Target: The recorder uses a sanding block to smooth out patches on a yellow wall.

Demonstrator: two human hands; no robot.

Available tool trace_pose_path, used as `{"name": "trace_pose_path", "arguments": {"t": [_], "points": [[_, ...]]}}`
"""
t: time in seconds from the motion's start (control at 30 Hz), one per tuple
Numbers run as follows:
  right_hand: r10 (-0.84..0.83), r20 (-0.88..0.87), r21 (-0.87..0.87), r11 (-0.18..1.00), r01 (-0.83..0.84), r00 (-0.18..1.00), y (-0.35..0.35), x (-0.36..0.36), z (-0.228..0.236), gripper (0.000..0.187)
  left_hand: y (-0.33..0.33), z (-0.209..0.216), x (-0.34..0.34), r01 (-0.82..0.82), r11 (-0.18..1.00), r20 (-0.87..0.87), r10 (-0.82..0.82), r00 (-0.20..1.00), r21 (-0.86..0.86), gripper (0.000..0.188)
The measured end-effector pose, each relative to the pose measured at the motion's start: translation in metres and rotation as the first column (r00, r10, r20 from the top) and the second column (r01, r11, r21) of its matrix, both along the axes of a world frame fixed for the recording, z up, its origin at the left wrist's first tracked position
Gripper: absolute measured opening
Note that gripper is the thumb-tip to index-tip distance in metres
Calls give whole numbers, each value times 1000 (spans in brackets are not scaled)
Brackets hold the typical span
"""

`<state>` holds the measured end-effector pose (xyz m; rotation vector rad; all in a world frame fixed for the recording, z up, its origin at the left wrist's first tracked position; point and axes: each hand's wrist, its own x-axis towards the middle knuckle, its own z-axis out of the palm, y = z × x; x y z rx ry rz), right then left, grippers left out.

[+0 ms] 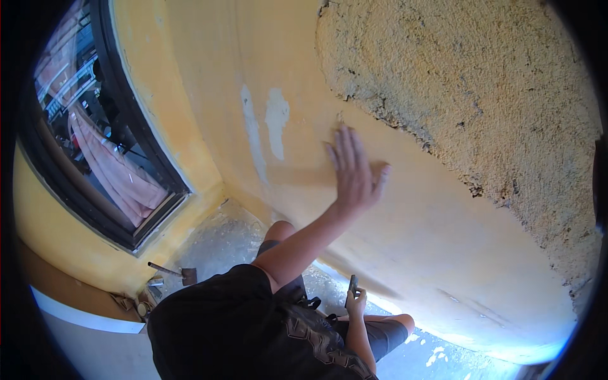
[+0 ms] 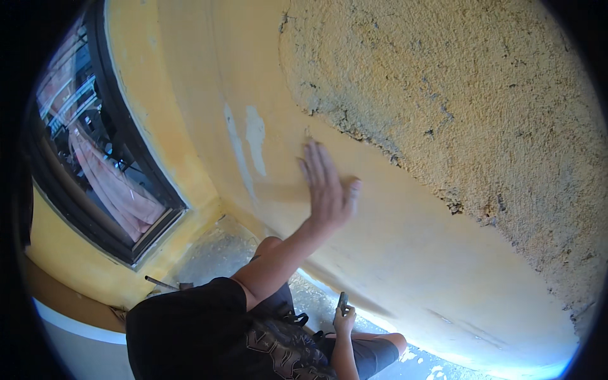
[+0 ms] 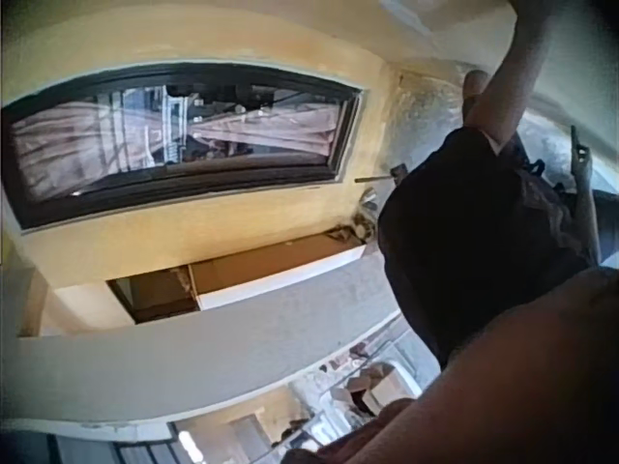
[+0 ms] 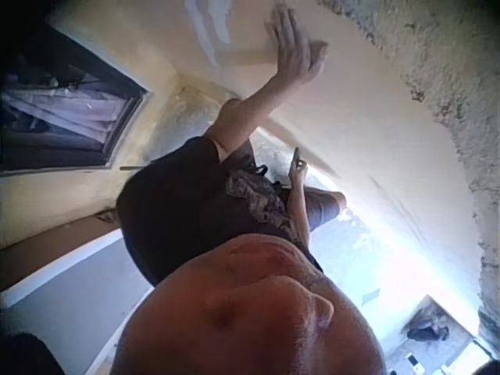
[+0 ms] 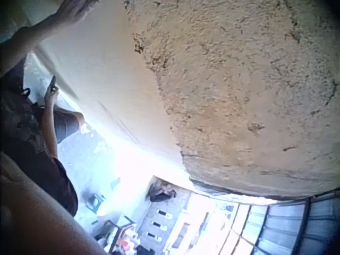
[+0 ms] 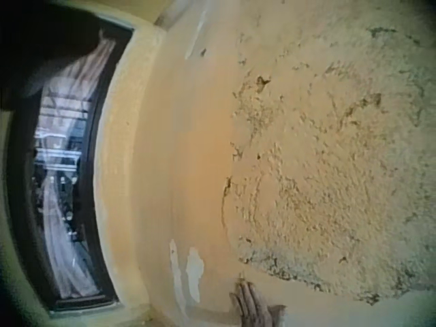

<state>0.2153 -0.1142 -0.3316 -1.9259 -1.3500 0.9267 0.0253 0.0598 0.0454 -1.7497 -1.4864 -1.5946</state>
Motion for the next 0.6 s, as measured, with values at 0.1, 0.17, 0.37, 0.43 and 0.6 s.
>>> {"name": "trace_pose_path", "arguments": {"t": [0.1,0.17,0.37,0.43,0.6], "points": [[11,1,-1,1000,-11,1000,-3,-1,0,35,2,12,-21,6,1000,34,-6,999,1,85],[2,55,10,1000,-2,998,-2,-3,-4,38,2,16,-30,48,997,50,-51,997,52,84],[82,97,-59,995,-76,992,5,-6,-13,44,-8,6,-40,114,993,-16,-114,993,7,80],[97,102,-67,994,-91,990,5,-6,-16,44,-9,1,-44,129,992,-23,-129,991,4,78],[101,109,-78,993,-93,989,5,-4,-20,44,-7,-1,-52,137,990,-59,-139,989,-27,75]]}}
